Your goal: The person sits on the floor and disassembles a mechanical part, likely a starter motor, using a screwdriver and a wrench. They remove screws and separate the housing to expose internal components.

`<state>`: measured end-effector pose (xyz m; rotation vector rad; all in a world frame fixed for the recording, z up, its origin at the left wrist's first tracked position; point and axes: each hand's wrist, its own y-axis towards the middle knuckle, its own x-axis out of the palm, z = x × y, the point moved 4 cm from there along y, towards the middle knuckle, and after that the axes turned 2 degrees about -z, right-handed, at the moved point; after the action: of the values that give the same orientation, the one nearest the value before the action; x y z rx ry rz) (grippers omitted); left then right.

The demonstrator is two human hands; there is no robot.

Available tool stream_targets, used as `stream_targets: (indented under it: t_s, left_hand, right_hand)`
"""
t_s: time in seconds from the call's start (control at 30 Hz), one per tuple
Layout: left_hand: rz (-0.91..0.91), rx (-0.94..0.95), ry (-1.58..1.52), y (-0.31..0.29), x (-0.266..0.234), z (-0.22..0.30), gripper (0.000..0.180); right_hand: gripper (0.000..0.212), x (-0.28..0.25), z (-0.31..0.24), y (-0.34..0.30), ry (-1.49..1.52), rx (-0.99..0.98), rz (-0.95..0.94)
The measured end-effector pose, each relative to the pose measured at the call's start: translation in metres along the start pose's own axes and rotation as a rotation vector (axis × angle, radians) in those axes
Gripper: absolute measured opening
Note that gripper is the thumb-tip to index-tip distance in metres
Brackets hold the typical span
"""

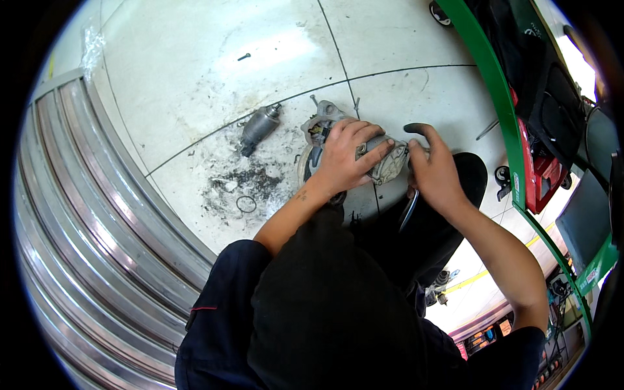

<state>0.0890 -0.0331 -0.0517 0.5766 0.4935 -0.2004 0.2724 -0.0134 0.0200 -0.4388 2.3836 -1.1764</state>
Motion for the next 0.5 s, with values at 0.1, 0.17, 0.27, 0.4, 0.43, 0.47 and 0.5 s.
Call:
stream_targets:
  t_s: [0.1, 0.17, 0.27, 0.4, 0.43, 0.47, 0.5]
  left_hand:
    - [-0.002, -0.005, 0.013, 0.000, 0.001, 0.000, 0.065]
    - [0.003, -0.007, 0.034, 0.000, 0.002, 0.001, 0.064]
    - [-0.107, -0.046, 0.037, -0.001, 0.007, -0.001, 0.066]
    - [-0.021, -0.009, 0.013, -0.003, 0.000, 0.000, 0.068]
    - [-0.014, 0.000, 0.017, -0.003, -0.001, 0.000, 0.069]
    - [0.052, 0.030, 0.006, -0.003, -0.004, 0.001, 0.070]
    - [-0.022, -0.001, 0.020, -0.002, 0.000, 0.000, 0.070]
  right_hand:
    - [0.032, 0.002, -0.026, -0.001, -0.770, -0.645, 0.105]
    - [0.029, 0.000, -0.029, 0.001, -0.825, -0.761, 0.165]
    - [0.027, 0.004, 0.012, 0.010, 0.684, 0.356, -0.023]
    - [0.028, 0.007, -0.002, 0.006, 0.238, 0.019, -0.051]
    - [0.029, 0.004, -0.017, 0.004, -0.341, -0.323, 0.047]
    - [0.030, 0.002, -0.020, 0.003, -0.465, -0.413, 0.080]
    - [0.030, -0.001, -0.023, 0.005, -0.583, -0.506, 0.082]
